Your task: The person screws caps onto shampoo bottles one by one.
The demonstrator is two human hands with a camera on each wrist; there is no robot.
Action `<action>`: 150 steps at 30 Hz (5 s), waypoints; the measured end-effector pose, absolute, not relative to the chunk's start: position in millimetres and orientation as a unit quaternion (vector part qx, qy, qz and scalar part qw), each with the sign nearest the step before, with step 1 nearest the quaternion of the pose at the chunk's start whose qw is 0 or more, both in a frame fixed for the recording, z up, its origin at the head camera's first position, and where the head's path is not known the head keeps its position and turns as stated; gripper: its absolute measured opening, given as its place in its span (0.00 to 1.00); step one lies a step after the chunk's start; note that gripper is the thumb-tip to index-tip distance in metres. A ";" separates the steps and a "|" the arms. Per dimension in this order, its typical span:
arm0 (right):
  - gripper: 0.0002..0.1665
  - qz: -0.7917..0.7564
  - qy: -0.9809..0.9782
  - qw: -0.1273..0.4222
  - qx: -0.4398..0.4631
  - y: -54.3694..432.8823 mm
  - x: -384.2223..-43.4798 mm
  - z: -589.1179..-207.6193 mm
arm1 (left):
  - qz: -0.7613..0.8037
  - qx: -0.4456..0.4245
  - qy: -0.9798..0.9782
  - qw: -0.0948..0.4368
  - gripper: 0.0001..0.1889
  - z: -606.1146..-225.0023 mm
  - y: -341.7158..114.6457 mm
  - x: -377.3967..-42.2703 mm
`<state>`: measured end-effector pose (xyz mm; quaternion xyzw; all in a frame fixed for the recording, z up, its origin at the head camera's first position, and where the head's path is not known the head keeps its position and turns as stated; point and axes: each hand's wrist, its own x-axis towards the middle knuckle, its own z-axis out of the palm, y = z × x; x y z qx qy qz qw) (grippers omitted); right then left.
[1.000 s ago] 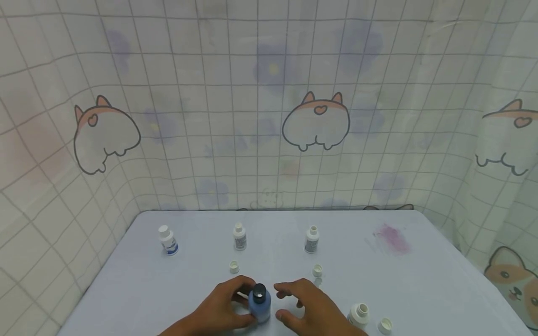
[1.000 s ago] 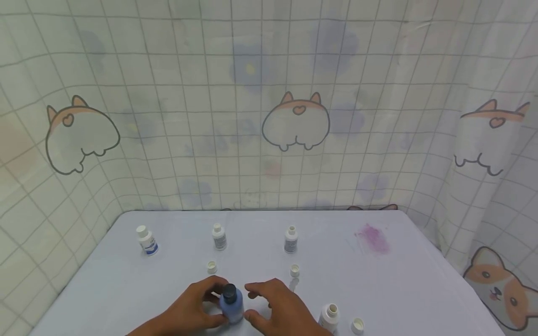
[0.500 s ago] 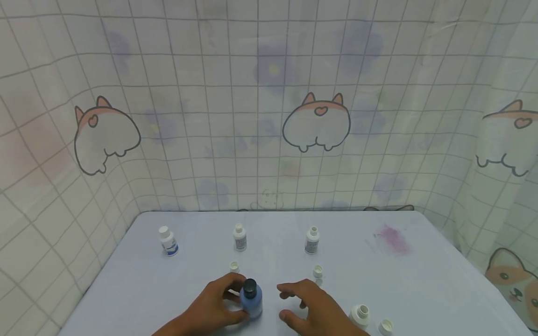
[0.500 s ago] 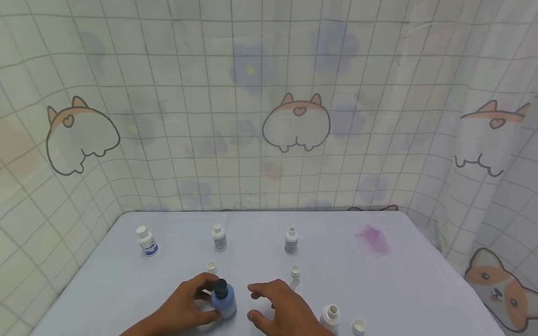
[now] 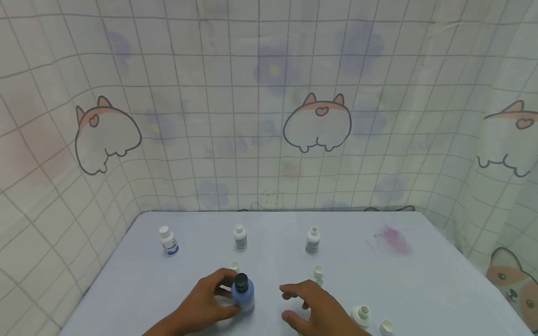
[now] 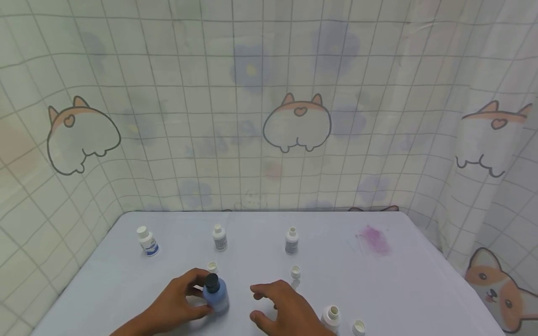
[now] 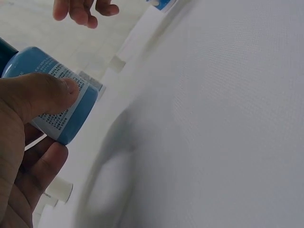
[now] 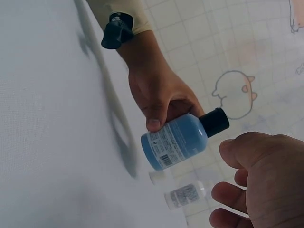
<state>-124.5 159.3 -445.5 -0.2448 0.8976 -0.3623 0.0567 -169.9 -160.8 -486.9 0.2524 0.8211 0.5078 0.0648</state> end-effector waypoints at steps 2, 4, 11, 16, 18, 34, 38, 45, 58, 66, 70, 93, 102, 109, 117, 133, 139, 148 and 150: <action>0.30 -0.362 0.898 0.058 -0.244 159.9 -124.1 -445.4 | 0.510 0.252 0.820 0.064 0.34 -486.1 -162.2 -169.9; 0.30 -0.363 0.897 0.055 -0.246 160.5 -123.7 -445.4 | 0.513 0.251 0.819 0.063 0.34 -485.5 -163.7 -170.1; 0.30 -0.362 0.895 0.031 -0.261 162.6 -123.1 -446.4 | 0.510 0.239 0.825 0.054 0.33 -484.9 -170.3 -171.3; 0.29 -0.360 0.895 0.022 -0.264 164.2 -122.3 -446.6 | 0.501 0.224 0.834 0.054 0.33 -484.7 -175.7 -172.1; 0.29 -0.358 0.895 0.014 -0.265 164.6 -121.1 -446.7 | 0.498 0.219 0.837 0.051 0.34 -483.0 -177.8 -171.4; 0.28 -0.354 0.899 0.001 -0.258 169.9 -116.4 -441.3 | 0.501 0.207 0.840 0.012 0.35 -478.2 -194.6 -170.2; 0.28 -0.358 0.899 0.009 -0.252 170.5 -115.0 -440.3 | 0.503 0.208 0.839 0.001 0.34 -478.8 -198.4 -170.6; 0.28 -0.355 0.902 0.017 -0.245 171.6 -115.5 -439.9 | 0.501 0.188 0.845 0.004 0.35 -476.8 -201.5 -170.3; 0.27 -0.359 0.900 0.011 -0.247 173.3 -115.6 -441.7 | 0.502 0.159 0.850 -0.002 0.37 -478.3 -209.4 -172.2; 0.28 -0.364 0.899 0.020 -0.243 171.9 -114.9 -439.4 | 0.506 0.162 0.847 -0.009 0.36 -479.3 -214.9 -172.3; 0.28 -0.367 0.897 0.017 -0.246 171.8 -114.6 -440.2 | 0.506 0.168 0.846 -0.016 0.37 -479.7 -217.9 -172.8; 0.28 -0.361 0.898 0.009 -0.249 176.8 -114.6 -444.4 | 0.502 0.104 0.858 -0.028 0.38 -481.7 -234.5 -175.1; 0.29 -0.368 0.893 0.007 -0.260 177.8 -115.1 -445.5 | 0.496 0.089 0.863 -0.027 0.39 -481.6 -242.0 -175.5; 0.27 -0.372 0.891 0.000 -0.261 177.8 -113.9 -443.6 | 0.489 0.083 0.868 -0.038 0.39 -483.7 -246.8 -177.8; 0.28 -0.370 0.894 -0.006 -0.253 178.3 -113.4 -445.5 | 0.495 0.078 0.864 -0.042 0.39 -488.2 -253.9 -180.6; 0.26 -0.367 0.894 -0.030 -0.256 180.0 -112.5 -449.6 | 0.488 0.080 0.867 -0.064 0.41 -491.4 -267.3 -183.0; 0.26 -0.367 0.892 -0.033 -0.263 180.9 -112.3 -450.0 | 0.489 0.076 0.867 -0.065 0.41 -490.0 -272.3 -183.7; 0.27 -0.368 0.893 -0.028 -0.259 180.6 -111.6 -449.4 | 0.486 0.065 0.869 -0.067 0.41 -489.7 -277.7 -186.3; 0.27 -0.366 0.893 -0.028 -0.259 180.8 -111.7 -449.8 | 0.484 0.062 0.870 -0.069 0.42 -489.7 -279.3 -186.6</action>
